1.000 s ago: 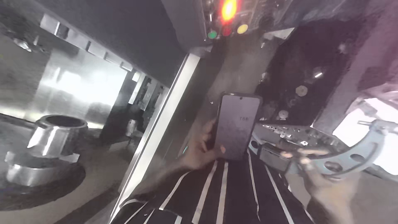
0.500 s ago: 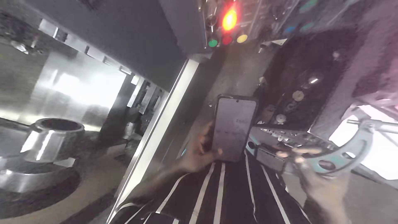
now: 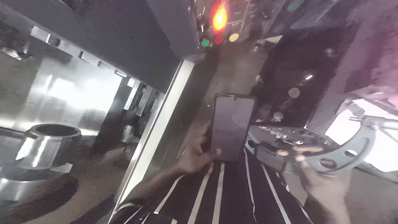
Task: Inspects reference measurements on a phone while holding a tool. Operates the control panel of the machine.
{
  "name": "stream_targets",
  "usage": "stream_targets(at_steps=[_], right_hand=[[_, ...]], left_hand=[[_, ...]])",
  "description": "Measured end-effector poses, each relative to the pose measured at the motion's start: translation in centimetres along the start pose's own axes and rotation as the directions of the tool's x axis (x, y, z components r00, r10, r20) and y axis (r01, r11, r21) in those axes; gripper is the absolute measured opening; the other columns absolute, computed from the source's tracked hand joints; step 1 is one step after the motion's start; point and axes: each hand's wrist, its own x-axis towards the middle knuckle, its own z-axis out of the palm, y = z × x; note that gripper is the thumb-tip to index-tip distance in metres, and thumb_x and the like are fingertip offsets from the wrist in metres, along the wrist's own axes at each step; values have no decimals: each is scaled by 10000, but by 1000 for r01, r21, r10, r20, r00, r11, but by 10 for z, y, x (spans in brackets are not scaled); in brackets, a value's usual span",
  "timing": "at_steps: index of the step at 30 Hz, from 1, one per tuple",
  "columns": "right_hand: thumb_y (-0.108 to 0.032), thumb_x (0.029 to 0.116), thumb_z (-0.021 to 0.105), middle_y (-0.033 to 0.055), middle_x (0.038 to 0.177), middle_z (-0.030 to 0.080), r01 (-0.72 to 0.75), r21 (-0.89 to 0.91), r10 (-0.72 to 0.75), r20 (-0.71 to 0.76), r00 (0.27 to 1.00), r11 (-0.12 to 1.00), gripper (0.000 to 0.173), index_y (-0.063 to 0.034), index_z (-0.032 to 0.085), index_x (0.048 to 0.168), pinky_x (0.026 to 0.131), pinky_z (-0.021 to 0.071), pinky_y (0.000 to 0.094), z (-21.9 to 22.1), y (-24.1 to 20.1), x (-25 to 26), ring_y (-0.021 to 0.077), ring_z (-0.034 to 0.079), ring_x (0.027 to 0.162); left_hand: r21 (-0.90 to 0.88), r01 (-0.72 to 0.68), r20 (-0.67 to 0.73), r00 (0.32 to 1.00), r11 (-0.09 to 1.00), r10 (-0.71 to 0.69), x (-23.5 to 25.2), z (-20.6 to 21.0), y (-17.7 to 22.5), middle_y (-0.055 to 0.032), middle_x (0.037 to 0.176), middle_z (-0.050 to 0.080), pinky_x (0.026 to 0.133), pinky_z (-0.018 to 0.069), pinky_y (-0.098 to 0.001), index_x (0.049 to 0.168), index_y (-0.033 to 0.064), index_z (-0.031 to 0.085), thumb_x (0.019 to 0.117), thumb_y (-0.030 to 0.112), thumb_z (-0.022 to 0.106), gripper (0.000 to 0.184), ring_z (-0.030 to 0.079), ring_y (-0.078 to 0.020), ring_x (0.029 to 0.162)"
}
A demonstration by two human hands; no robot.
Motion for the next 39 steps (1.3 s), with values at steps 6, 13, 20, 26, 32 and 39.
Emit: stream_targets(at_steps=[6, 13, 20, 26, 32, 39], right_hand=[[-227, 955, 730, -34, 1053, 768, 39, -5, -39, 18, 999, 999, 260, -211, 660, 1205, 817, 658, 315, -3, 2, -1, 164, 763, 875], [-231, 956, 728, -45, 1067, 764, 27, -30, -27, 10, 1000, 999, 280, -219, 650, 1225, 816, 656, 315, -7, 3, -9, 153, 759, 889], [-255, 962, 724, -64, 1077, 760, 27, -38, -27, 12, 1000, 999, 282, -232, 650, 1232, 823, 650, 305, -9, 3, -11, 137, 755, 895], [-255, 956, 724, -62, 1037, 767, 23, -37, -22, 23, 999, 999, 267, -220, 654, 1211, 799, 648, 286, -13, 6, -14, 129, 754, 862], [-254, 961, 722, -62, 1036, 764, 27, -38, -26, 27, 999, 999, 269, -230, 646, 1217, 821, 656, 316, -15, 5, -16, 145, 758, 864], [-250, 963, 718, -61, 1054, 761, 46, -39, -44, 38, 998, 998, 253, -224, 661, 1209, 818, 650, 304, -15, 1, -14, 141, 755, 881]], left_hand=[[21, -19, 3, 1000, 1000, 19, 1, 1, -1, 42, 1308, 660, 975, 576, -296, 1523, 90, 398, 949, 210, 713, 666, 658, -57, 1127], [17, 29, 9, 1000, 999, -29, -4, 7, -1, 54, 1268, 678, 952, 586, -282, 1549, 85, 337, 938, 162, 703, 716, 672, -40, 1097], [-16, 29, -18, 999, 999, -29, -1, 6, 6, 78, 1218, 688, 943, 568, -259, 1497, 80, 391, 932, 284, 699, 675, 656, -14, 1088], [12, 168, -237, 958, 986, -161, 7, -5, 14, 7, 941, 714, 704, 593, -288, 1186, 88, 673, 1022, 576, 482, 549, 679, -64, 825], [-318, 158, -164, 962, 935, -218, 23, 2, 24, -5, 1084, 706, 806, 614, -360, 1292, 210, 593, 1035, 661, 330, 582, 695, -115, 978], [-84, 128, -107, 985, 988, -136, 19, 6, 14, 87, 1086, 685, 844, 579, -253, 1304, 200, 585, 985, 678, 464, 587, 657, -7, 988]])
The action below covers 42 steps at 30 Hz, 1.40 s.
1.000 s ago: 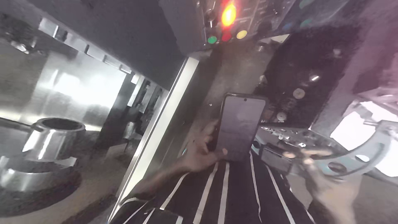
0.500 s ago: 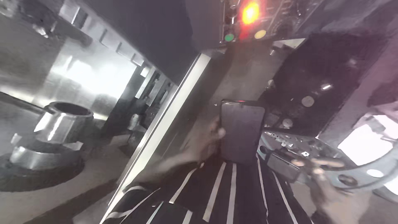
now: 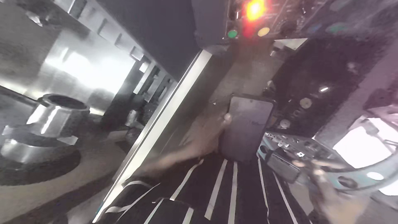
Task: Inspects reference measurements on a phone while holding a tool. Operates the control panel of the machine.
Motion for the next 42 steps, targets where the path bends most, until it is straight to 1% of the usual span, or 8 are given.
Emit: stream_targets(at_steps=[4, 8, 10, 18, 23, 30, 36, 42], right_hand=[[-232, 955, 727, -44, 1068, 759, -10, 40, 11, -8, 1000, 999, 265, -220, 667, 1213, 839, 655, 342, 0, 1, 1, 170, 759, 887], [-242, 957, 724, -55, 1058, 760, -21, 22, 21, -30, 999, 1000, 279, -220, 648, 1224, 823, 655, 328, -2, 3, -2, 154, 758, 879], [-244, 960, 721, -46, 1058, 764, -11, 22, 11, -21, 1000, 1000, 281, -210, 656, 1231, 834, 651, 326, -2, 5, -2, 153, 757, 888], [-253, 958, 727, -51, 1071, 754, -6, -3, 6, -29, 1000, 1000, 282, -216, 648, 1226, 816, 653, 330, -7, 7, -3, 153, 754, 879], [-249, 957, 725, -76, 1077, 757, -24, -9, 23, -32, 999, 1000, 285, -229, 651, 1231, 834, 648, 309, -6, 3, -3, 132, 754, 894], [-219, 969, 709, -44, 1096, 753, -15, 19, 16, -40, 999, 1000, 282, -204, 638, 1242, 838, 655, 349, -3, 2, -3, 171, 758, 897], [-222, 964, 718, -32, 1083, 759, -36, 41, 38, -34, 999, 999, 274, -205, 651, 1229, 856, 653, 347, -3, 2, -4, 178, 761, 901], [-228, 966, 713, -64, 1074, 760, -6, 14, 6, -4, 1000, 1000, 276, -221, 650, 1236, 850, 644, 310, -4, 6, -2, 134, 752, 906]], left_hand=[[-5, -1, 64, 998, 1000, 2, 2, 10, 7, 55, 1228, 640, 924, 559, -263, 1489, 132, 411, 1016, 572, 484, 650, 626, -13, 1081], [35, -51, 91, 995, 998, 48, 3, 10, 2, 11, 1196, 637, 874, 569, -271, 1457, 99, 438, 1027, 485, 475, 579, 633, -40, 1034], [88, -62, 107, 993, 994, 52, 1, 9, 3, 6, 1243, 626, 910, 556, -266, 1474, 80, 426, 1029, 541, 454, 641, 617, -36, 1079], [62, -49, 83, 996, 997, 43, -4, 11, 8, 10, 1379, 581, 1045, 491, -249, 1527, 0, 355, 1048, 491, 445, 691, 561, 5, 1216], [14, -44, 84, 996, 999, 43, -3, 12, 6, 2, 1288, 618, 978, 531, -253, 1485, 5, 398, 1024, 263, 437, 530, 605, -9, 1125], [-114, -40, 166, 984, 993, 59, -4, 10, 4, 31, 1139, 683, 850, 589, -242, 1469, 40, 387, 896, -53, 527, 597, 673, -26, 978], [-55, -53, 187, 980, 997, 62, -5, 7, 2, -18, 1143, 682, 843, 596, -268, 1507, 6, 322, 851, -108, 489, 687, 680, -55, 970], [5, -8, 153, 988, 1000, 7, -7, 7, 4, -7, 1127, 692, 815, 588, -251, 1469, 46, 422, 852, -101, 519, 642, 672, -49, 949]])
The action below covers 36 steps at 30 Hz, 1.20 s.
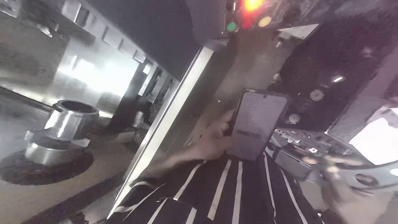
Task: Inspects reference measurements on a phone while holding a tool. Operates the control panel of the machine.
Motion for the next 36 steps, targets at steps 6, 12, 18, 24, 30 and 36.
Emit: stream_targets(at_steps=[6, 12, 18, 24, 30, 36], right_hand=[[-210, 959, 721, -45, 1092, 758, -3, 28, 4, -26, 1000, 1000, 284, -211, 644, 1232, 845, 656, 334, 0, -1, -2, 162, 760, 899], [-210, 965, 712, -43, 1066, 762, 0, 35, 1, -18, 1000, 999, 250, -202, 661, 1209, 849, 653, 339, -1, 1, -1, 167, 761, 890], [-209, 963, 715, -32, 1060, 766, 3, 43, -2, -17, 1000, 999, 253, -208, 659, 1210, 856, 656, 364, -1, 2, -2, 187, 764, 886], [-222, 963, 716, -27, 1036, 769, 5, 32, -5, -12, 1000, 999, 236, -196, 669, 1194, 853, 656, 360, -1, 1, -1, 186, 765, 869], [-219, 959, 721, -22, 1044, 772, 1, 44, 1, -31, 1000, 999, 246, -198, 663, 1198, 840, 659, 358, -1, 3, -2, 193, 768, 875], [-246, 960, 723, -51, 1076, 757, -24, -6, 24, -57, 998, 1000, 291, -217, 624, 1232, 819, 656, 331, -1, 2, -4, 162, 759, 888]], left_hand=[[-47, -41, -4, 999, 998, 40, 3, 4, -3, -4, 1137, 694, 830, 595, -263, 1475, 26, 389, 867, -99, 477, 627, 680, -46, 960], [-45, -81, 29, 996, 996, 82, 4, 4, -3, -15, 1173, 681, 871, 593, -285, 1472, 16, 389, 888, -108, 455, 601, 676, -57, 1001], [-36, -93, 38, 995, 995, 94, 4, 4, -4, -17, 1169, 679, 867, 594, -283, 1463, 15, 395, 880, -123, 447, 601, 676, -56, 995], [113, -159, -51, 985, 981, 166, 1, 5, -8, 3, 1302, 633, 1021, 533, -289, 1491, 4, 413, 1125, 319, 349, 488, 616, -27, 1156], [129, -144, -59, 986, 981, 153, 0, 5, -7, 24, 1351, 609, 1048, 514, -284, 1514, 18, 392, 1092, 505, 348, 646, 590, -14, 1201], [59, -96, -75, 992, 994, 100, 1, 8, -2, 67, 1282, 630, 1010, 521, -241, 1480, 34, 415, 1099, 262, 393, 444, 600, 24, 1150]])
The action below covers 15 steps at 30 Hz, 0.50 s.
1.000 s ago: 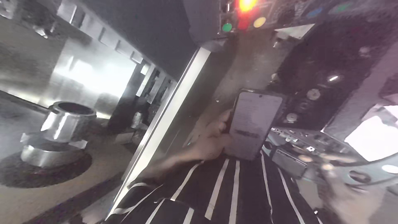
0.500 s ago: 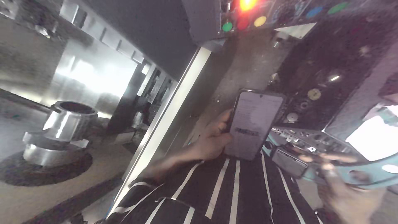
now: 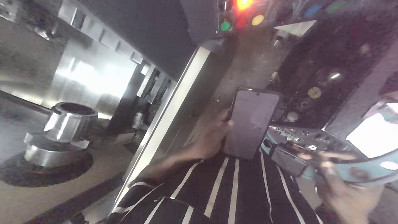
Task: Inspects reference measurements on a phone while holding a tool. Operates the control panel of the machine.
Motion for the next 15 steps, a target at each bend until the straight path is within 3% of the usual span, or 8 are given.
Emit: stream_targets(at_steps=[3, 7, 11, 15], right_hand=[[-246, 961, 722, -50, 1073, 760, 4, 1, -4, 6, 1000, 1000, 289, -220, 628, 1234, 824, 658, 335, 0, -1, 2, 164, 760, 892], [-256, 958, 728, -59, 1058, 757, 6, -21, -6, 1, 1000, 1000, 299, -224, 620, 1236, 816, 660, 339, -2, 0, 4, 164, 759, 878], [-252, 965, 718, -55, 1076, 758, 5, -27, -4, 14, 1000, 1000, 285, -216, 631, 1235, 823, 656, 330, -4, 0, 4, 156, 758, 883], [-245, 962, 720, -35, 1048, 766, -6, -22, 7, 22, 1000, 1000, 261, -198, 649, 1209, 822, 652, 326, -4, 0, 6, 162, 758, 877]], left_hand=[[-43, 27, 10, 1000, 999, -26, 1, -2, -1, 33, 1285, 638, 1005, 530, -258, 1500, 21, 386, 1071, 184, 418, 460, 616, -5, 1141], [-53, 75, -10, 997, 996, -76, 1, -7, -6, -13, 1313, 635, 1008, 539, -299, 1531, 40, 373, 1048, 235, 476, 531, 625, -50, 1159], [-20, 110, -29, 993, 994, -110, -1, -4, -1, -10, 1377, 588, 1019, 511, -267, 1558, 33, 321, 1031, 228, 454, 577, 588, -21, 1193], [-14, -1, -4, 1000, 1000, 1, 1, -6, -8, -17, 1451, 525, 1058, 483, -295, 1565, 66, 298, 1018, 277, 483, 614, 537, -59, 1266]])
